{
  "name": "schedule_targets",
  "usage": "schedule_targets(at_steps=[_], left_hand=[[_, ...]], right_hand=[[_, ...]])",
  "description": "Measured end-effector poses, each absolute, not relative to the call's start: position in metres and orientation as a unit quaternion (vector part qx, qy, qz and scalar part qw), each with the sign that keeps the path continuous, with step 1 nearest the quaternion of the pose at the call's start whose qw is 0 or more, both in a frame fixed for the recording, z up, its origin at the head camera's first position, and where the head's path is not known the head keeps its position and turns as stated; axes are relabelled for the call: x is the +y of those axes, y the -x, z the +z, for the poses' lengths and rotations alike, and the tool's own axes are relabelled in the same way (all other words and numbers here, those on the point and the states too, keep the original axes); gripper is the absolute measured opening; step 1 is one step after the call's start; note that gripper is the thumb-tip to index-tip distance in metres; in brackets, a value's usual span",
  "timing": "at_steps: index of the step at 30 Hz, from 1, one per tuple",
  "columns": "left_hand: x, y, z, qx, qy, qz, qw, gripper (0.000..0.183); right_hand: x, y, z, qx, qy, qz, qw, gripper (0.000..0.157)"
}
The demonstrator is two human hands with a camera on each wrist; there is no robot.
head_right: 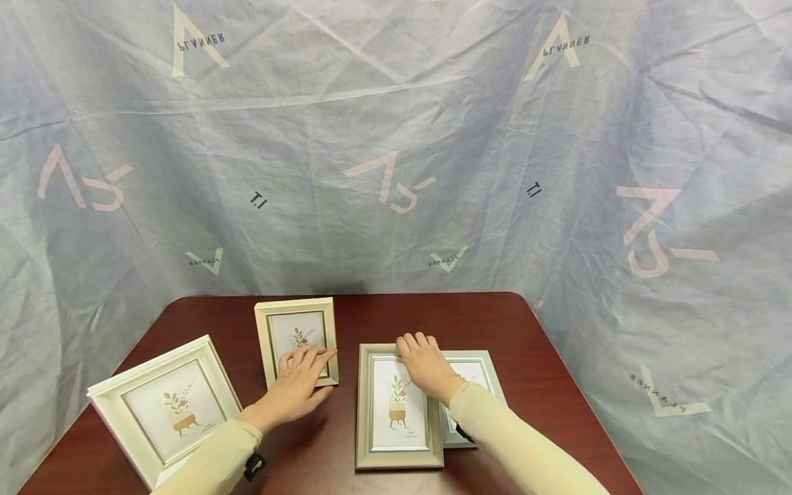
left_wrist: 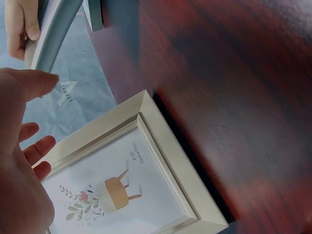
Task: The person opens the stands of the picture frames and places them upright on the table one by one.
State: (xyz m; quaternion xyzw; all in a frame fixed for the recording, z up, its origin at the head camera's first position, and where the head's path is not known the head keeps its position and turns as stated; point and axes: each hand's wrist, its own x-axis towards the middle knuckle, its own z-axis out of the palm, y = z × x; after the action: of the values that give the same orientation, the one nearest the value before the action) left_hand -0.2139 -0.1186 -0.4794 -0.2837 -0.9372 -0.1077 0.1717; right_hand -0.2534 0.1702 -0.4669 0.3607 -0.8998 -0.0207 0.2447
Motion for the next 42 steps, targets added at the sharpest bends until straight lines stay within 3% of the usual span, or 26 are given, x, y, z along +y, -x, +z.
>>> schedule_targets(at_steps=[13, 27, 42], left_hand=[[-0.116, 0.213, -0.469, -0.933, 0.274, -0.141, 0.184, 0.067], [-0.120, 0.211, -0.448, -0.929, 0.268, -0.163, 0.197, 0.068], [-0.120, 0.216, -0.429, -0.923, 0.273, -0.154, 0.224, 0.068]], right_hand=[[0.173, 0.241, -0.447, -0.853, -0.430, -0.013, 0.297, 0.026], [0.172, 0.238, -0.407, -0.764, -0.493, -0.035, 0.414, 0.023], [0.188, 0.255, -0.369, -0.773, -0.473, -0.062, 0.418, 0.026]])
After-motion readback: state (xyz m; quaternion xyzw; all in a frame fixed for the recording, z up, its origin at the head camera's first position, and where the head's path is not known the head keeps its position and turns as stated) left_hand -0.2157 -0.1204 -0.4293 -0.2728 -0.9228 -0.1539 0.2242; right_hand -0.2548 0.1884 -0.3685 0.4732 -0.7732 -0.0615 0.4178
